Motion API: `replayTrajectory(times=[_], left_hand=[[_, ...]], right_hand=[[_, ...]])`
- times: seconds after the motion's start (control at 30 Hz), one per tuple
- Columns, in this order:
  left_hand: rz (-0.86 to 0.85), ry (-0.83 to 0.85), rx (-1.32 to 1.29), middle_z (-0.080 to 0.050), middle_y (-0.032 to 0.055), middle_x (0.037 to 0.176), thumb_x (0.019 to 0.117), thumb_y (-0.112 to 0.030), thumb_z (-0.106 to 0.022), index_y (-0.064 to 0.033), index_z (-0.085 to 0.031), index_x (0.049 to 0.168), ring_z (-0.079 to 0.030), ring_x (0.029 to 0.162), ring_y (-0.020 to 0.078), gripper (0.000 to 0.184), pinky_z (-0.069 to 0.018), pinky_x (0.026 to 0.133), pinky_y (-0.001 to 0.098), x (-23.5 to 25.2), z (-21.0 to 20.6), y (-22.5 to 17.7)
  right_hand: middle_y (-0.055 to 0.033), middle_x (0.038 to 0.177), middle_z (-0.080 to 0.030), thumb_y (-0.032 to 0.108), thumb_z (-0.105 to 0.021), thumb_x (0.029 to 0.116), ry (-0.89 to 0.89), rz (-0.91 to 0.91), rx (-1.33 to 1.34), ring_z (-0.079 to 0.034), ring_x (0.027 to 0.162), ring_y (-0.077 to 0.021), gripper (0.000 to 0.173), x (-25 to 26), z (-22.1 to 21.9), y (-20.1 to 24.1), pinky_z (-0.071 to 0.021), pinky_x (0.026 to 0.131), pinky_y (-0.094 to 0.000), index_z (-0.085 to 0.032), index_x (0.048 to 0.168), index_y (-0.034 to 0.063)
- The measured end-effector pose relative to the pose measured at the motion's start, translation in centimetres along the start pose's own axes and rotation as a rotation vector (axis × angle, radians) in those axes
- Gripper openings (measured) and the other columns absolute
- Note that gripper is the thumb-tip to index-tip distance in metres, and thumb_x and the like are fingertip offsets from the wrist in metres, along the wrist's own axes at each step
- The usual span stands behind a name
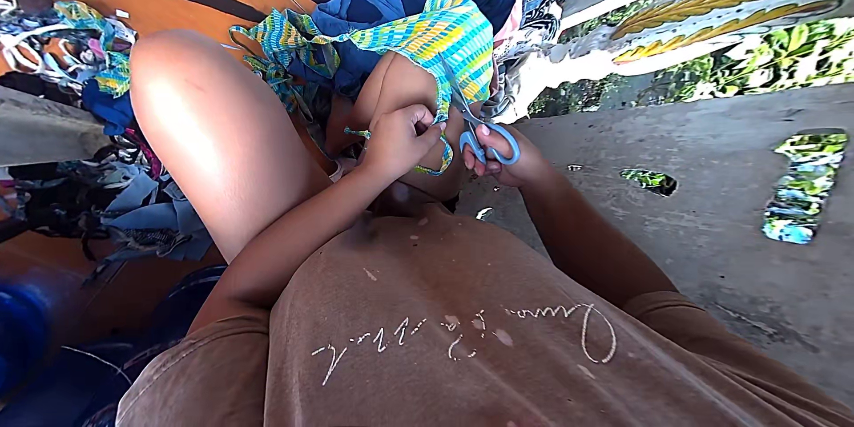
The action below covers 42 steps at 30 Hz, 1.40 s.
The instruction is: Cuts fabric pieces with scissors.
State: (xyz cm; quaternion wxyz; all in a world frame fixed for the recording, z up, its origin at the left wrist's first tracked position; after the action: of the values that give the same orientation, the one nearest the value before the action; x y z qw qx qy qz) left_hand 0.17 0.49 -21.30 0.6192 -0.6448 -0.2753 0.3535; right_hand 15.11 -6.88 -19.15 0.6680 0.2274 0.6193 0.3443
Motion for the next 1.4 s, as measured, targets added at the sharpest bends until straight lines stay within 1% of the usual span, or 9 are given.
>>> replayTrajectory(times=[0.07, 0.13, 0.23, 0.37, 0.53, 0.67, 0.8, 1.13, 1.4], left_hand=[[-0.005, -0.01, 0.007, -0.067, 0.0097, 0.076, 0.0988, -0.014, -0.067, 0.0027, -0.067, 0.087, -0.065, 0.067, 0.0142, 0.021, -0.0543, 0.068, 0.0323, 0.0, 0.2, 0.0], [0.001, -0.017, 0.009, -0.067, 0.0097, 0.076, 0.0985, -0.015, -0.068, 0.0022, -0.067, 0.087, -0.066, 0.068, 0.0142, 0.02, -0.0554, 0.07, 0.0326, 0.1, 0.4, 0.0], [0.011, -0.014, 0.025, -0.067, 0.0091, 0.075, 0.0981, -0.015, -0.068, 0.0017, -0.066, 0.085, -0.065, 0.068, 0.0135, 0.021, -0.0537, 0.069, 0.0321, 0.0, 0.5, 0.0], [0.021, -0.012, 0.038, -0.067, 0.0081, 0.074, 0.098, -0.014, -0.068, 0.0014, -0.066, 0.085, -0.063, 0.067, 0.012, 0.02, -0.0524, 0.067, 0.0303, 0.0, 0.5, 0.0], [-0.01, -0.022, 0.057, -0.065, 0.0091, 0.074, 0.096, -0.013, -0.07, 0.0016, -0.067, 0.083, -0.062, 0.067, 0.0146, 0.02, -0.0509, 0.066, 0.034, -0.1, 0.5, 0.0], [-0.01, -0.027, 0.055, -0.062, 0.0074, 0.072, 0.0958, -0.013, -0.07, 0.0009, -0.066, 0.082, -0.059, 0.065, 0.0134, 0.02, -0.0486, 0.064, 0.0324, -0.1, 0.6, 0.0], [-0.021, -0.047, 0.059, -0.06, 0.0063, 0.07, 0.0941, -0.012, -0.071, 0.0006, -0.065, 0.078, -0.057, 0.065, 0.0116, 0.021, -0.0459, 0.062, 0.0302, -0.2, 0.7, -0.1], [-0.005, -0.043, 0.088, -0.057, 0.0056, 0.068, 0.0935, -0.013, -0.07, -0.0007, -0.062, 0.075, -0.055, 0.065, 0.0145, 0.023, -0.0443, 0.062, 0.0351, -0.3, 0.9, -0.1], [0.021, -0.048, 0.055, -0.055, 0.006, 0.066, 0.0934, -0.012, -0.069, -0.0012, -0.06, 0.074, -0.054, 0.063, 0.0165, 0.024, -0.0432, 0.061, 0.0373, -0.2, 1.4, 0.1]], right_hand=[[0.0102, 0.055, -0.058, 0.047, -0.05, 0.0999, -0.006, -0.001, -0.019, -0.046, 0.04, 0.0045, 0.038, 0.3, 0.0, 0.2, -0.0361, 0.04, -0.0099, -0.056, 0.073, 0.0205], [0.01, 0.056, -0.059, 0.05, -0.055, 0.0982, 0.008, 0.004, -0.007, -0.046, 0.04, 0.0043, 0.038, 0.4, 0.3, 0.2, -0.0372, 0.04, -0.01, -0.057, 0.073, 0.0209], [0.0094, 0.055, -0.059, 0.045, -0.058, 0.0973, 0.007, -0.013, -0.018, -0.045, 0.039, 0.0038, 0.035, 0.3, 0.8, 0.3, -0.0355, 0.039, -0.0108, -0.057, 0.072, 0.0205], [0.0085, 0.054, -0.059, 0.04, -0.055, 0.0989, -0.001, -0.032, -0.025, -0.044, 0.039, 0.0034, 0.035, 0.3, 0.9, 0.3, -0.0341, 0.038, -0.0111, -0.057, 0.071, 0.0194], [0.0088, 0.052, -0.056, 0.049, -0.051, 0.1003, 0.042, -0.017, -0.036, -0.039, 0.036, 0.0051, 0.042, 0.9, 0.7, 0.4, -0.0298, 0.037, -0.0097, -0.057, 0.071, 0.019], [0.0071, 0.052, -0.054, 0.057, -0.056, 0.0978, 0.036, -0.009, -0.049, -0.039, 0.036, 0.0044, 0.046, 1.4, 1.0, 0.4, -0.0293, 0.036, -0.0097, -0.056, 0.073, 0.0176], [0.0082, 0.052, -0.054, 0.057, -0.063, 0.0937, 0.057, -0.011, -0.051, -0.041, 0.037, 0.0033, 0.045, 1.4, 1.7, 0.2, -0.0325, 0.037, -0.0111, -0.057, 0.07, 0.0192], [0.0089, 0.052, -0.054, 0.045, -0.046, 0.1029, 0.116, -0.07, -0.09, -0.038, 0.037, 0.0053, 0.042, 2.1, 0.9, 1.9, -0.0291, 0.036, -0.01, -0.055, 0.071, 0.0184], [0.0072, 0.052, -0.053, 0.033, -0.052, 0.1036, 0.005, -0.071, -0.15, -0.039, 0.037, 0.0028, 0.035, 2.0, 1.5, 1.8, -0.0308, 0.037, -0.0114, -0.054, 0.074, 0.015]])
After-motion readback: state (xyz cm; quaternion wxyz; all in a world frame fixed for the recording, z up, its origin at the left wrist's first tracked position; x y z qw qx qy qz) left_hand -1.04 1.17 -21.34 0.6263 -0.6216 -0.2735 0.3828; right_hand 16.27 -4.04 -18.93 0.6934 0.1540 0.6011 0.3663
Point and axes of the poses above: each hand's wrist, its own x-axis towards the middle knuckle, its own z-axis out of the back of the hand, y = z × x, the point moved 8 cm from there along x, towards the middle knuckle
